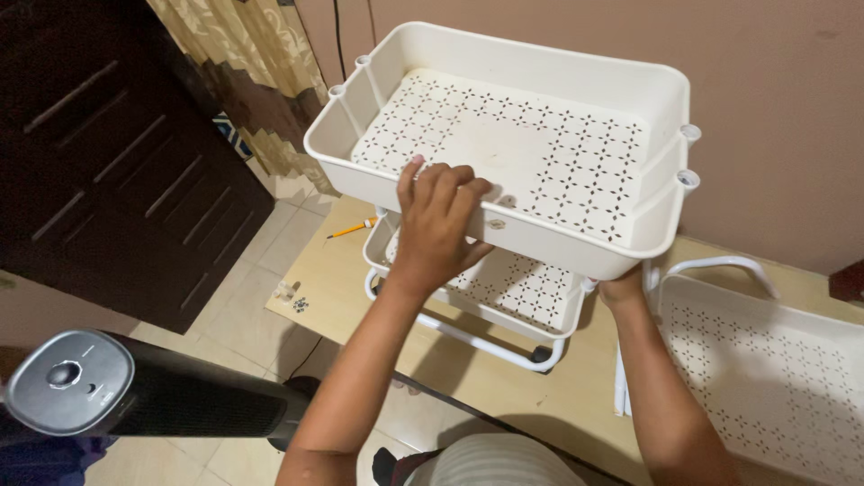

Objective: The person assembles a white plastic three-tier storage cart on a table. They use a screwdriver to tighten screws into the frame, attach the perforated trays, and install the handle. The cart is flipped and adjusted to ensure stability.

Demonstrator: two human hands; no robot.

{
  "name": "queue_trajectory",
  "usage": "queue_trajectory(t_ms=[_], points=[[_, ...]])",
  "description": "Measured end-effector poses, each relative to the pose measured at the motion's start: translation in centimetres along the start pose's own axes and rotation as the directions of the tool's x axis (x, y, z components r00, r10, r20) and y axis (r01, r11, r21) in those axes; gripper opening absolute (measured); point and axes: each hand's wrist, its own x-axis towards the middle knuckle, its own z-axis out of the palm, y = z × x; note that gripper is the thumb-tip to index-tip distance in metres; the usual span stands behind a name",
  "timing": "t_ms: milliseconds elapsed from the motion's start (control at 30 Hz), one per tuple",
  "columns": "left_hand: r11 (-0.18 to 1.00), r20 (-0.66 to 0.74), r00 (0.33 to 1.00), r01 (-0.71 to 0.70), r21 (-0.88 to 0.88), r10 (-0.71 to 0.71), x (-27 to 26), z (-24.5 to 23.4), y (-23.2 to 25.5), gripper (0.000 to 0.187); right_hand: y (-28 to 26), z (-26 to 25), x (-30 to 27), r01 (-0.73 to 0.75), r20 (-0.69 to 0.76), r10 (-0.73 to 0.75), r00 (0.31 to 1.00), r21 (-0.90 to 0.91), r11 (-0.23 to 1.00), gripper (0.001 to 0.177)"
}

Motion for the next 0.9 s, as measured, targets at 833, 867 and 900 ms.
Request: queue_trajectory(t_ms=[833, 867, 900], points=[[0.998, 0.010, 1.000, 0.010, -0.067, -0.009, 1.3, -0.1, -0.2, 0.061, -0.4, 0.8, -1.0, 0.164, -0.159, -0.231, 0.960, -0.350, 0.922, 0.051], [0.998, -0.015, 1.000, 0.002, -0.059, -0.003, 1.4, 0.0, -0.2, 0.061, -0.5, 0.5, -0.7, 0.140, -0.134, -0.194, 0.972, -0.332, 0.933, 0.051], [0.999, -0.038, 0.999, -0.003, -0.050, 0.002, 1.2, 0.0, 0.0, 0.060, -0.6, 0.4, -0.8, 0.121, -0.120, -0.163, 0.979, -0.299, 0.947, 0.051]])
